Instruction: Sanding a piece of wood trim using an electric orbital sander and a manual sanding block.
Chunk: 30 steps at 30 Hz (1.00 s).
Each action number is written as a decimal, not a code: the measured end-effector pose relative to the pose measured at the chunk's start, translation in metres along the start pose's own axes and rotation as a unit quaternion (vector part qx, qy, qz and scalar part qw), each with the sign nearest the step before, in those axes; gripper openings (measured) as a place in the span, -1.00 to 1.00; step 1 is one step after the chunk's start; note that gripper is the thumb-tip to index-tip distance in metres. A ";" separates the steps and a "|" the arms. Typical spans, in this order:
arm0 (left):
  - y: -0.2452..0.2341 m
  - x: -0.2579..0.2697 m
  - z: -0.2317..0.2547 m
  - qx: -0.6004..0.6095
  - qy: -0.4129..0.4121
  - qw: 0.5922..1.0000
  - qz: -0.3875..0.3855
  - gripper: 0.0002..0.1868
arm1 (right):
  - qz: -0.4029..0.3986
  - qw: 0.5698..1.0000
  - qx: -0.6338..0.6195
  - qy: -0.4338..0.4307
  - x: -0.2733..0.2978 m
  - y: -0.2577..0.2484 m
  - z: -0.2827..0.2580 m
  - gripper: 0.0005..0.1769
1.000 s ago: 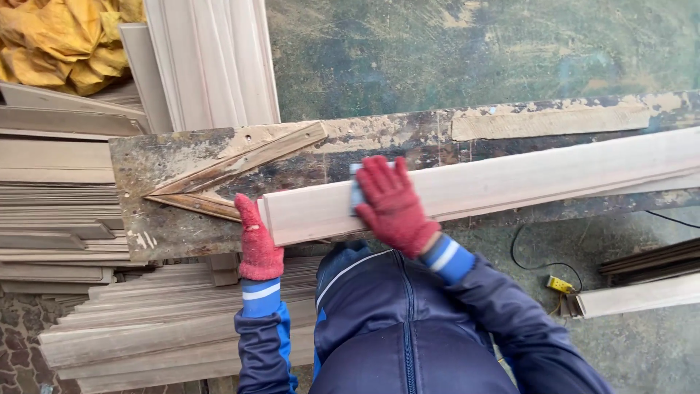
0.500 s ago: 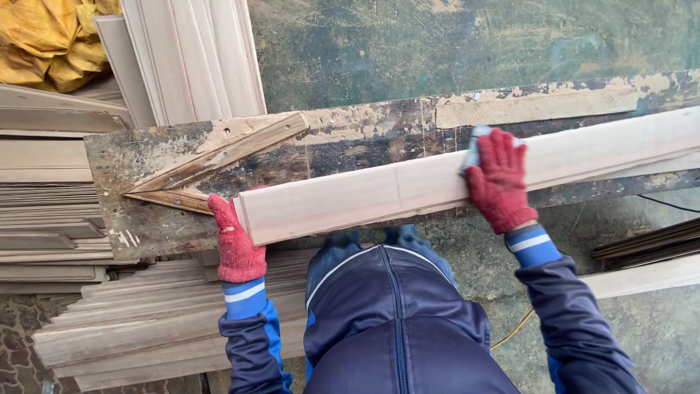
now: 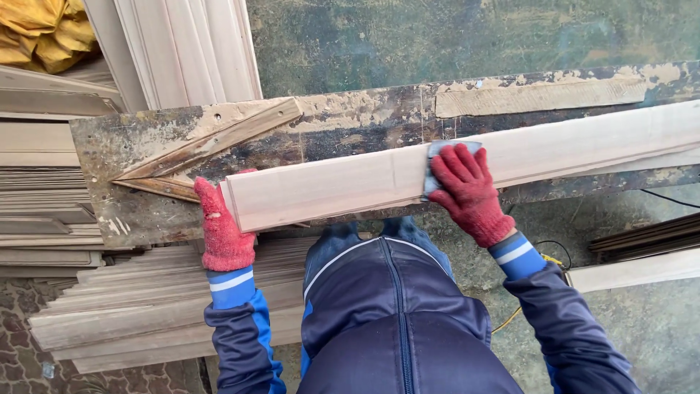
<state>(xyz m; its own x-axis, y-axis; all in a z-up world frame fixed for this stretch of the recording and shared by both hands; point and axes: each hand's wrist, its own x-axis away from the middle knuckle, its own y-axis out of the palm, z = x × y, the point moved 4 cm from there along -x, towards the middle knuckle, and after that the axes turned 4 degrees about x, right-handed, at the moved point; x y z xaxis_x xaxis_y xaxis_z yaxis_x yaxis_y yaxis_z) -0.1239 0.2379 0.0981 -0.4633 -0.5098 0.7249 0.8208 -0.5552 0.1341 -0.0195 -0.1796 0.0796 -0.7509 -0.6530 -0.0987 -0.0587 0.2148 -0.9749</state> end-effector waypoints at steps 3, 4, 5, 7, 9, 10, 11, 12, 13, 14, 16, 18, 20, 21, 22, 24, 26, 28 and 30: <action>-0.001 0.004 0.001 0.011 0.005 1.000 0.012 -0.20 | 0.024 0.999 -0.037 -0.028 -0.032 0.008 -0.043 -0.23; 0.001 0.004 0.002 0.017 0.006 1.000 0.016 -0.24 | 0.037 0.996 -0.054 -0.055 -0.042 0.014 -0.064 -0.23; 0.003 0.004 0.002 0.023 0.007 1.000 0.020 -0.28 | 0.051 0.993 -0.070 -0.081 -0.052 0.018 -0.083 -0.23; 0.008 0.004 -0.001 0.027 0.005 0.999 0.018 -0.31 | 0.053 0.992 -0.077 -0.090 -0.062 0.010 -0.095 -0.24; 0.007 0.005 -0.004 0.035 0.004 0.999 0.024 -0.34 | 0.054 0.989 -0.087 -0.105 -0.056 0.005 -0.090 -0.24; 0.003 0.006 -0.005 0.047 0.005 0.998 0.034 -0.37 | 0.045 0.992 -0.084 -0.079 -0.045 0.006 -0.076 -0.25; -0.003 0.007 -0.005 0.058 0.006 0.997 0.045 -0.40 | 0.036 0.995 -0.081 -0.052 -0.035 0.007 -0.062 -0.26; -0.009 0.004 -0.011 0.062 0.006 0.997 0.048 -0.40 | 0.035 0.994 -0.081 -0.057 -0.016 0.004 -0.037 -0.26; -0.015 0.000 -0.017 0.048 -0.003 0.998 0.048 -0.43 | 0.013 0.998 -0.065 -0.014 0.001 0.004 -0.008 -0.24; -0.020 -0.003 -0.025 0.033 -0.014 0.998 0.047 -0.46 | -0.010 0.998 -0.048 0.031 0.021 0.001 0.022 -0.23; -0.018 -0.003 -0.025 -0.117 0.007 0.990 0.074 -0.37 | -0.020 0.997 -0.025 0.068 0.057 0.004 0.065 -0.23; -0.032 -0.014 -0.027 -0.267 0.027 0.958 0.101 -0.28 | -0.030 0.994 -0.005 0.105 0.072 0.014 0.083 -0.23; -0.050 -0.038 -0.031 -0.515 0.036 0.856 -0.008 -0.38 | -0.028 0.997 -0.007 0.065 0.067 0.031 0.068 -0.20; -0.067 -0.050 -0.040 -0.517 0.036 0.855 -0.008 -0.38 | -0.028 0.997 -0.009 0.066 0.045 0.035 0.039 -0.20; -0.084 -0.062 -0.051 -0.485 0.013 0.875 -0.008 -0.32 | -0.012 1.000 -0.022 -0.009 0.023 0.038 0.006 -0.23; -0.101 -0.072 -0.061 -0.453 -0.010 0.891 -0.010 -0.23 | 0.004 0.996 -0.035 -0.081 -0.012 0.050 -0.052 -0.26; -0.101 -0.067 -0.057 -0.490 0.004 0.872 -0.018 -0.23 | 0.029 0.981 -0.076 -0.174 -0.040 0.067 -0.112 -0.24; -0.093 -0.068 -0.058 -0.510 -0.012 0.860 -0.027 -0.27 | 0.024 0.983 -0.075 -0.165 -0.037 0.075 -0.100 -0.21; -0.088 -0.066 -0.056 -0.526 -0.030 0.849 -0.035 -0.29 | 0.017 0.984 -0.074 -0.159 -0.019 0.076 -0.068 -0.18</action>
<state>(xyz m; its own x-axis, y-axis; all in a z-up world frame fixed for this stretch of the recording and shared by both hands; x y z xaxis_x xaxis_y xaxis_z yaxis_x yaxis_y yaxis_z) -0.1843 0.2840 0.0003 -0.4546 -0.4352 0.7771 0.0242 -0.8782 -0.4777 -0.0542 -0.1018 0.0212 -0.5117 -0.8326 -0.2119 -0.1500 0.3294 -0.9322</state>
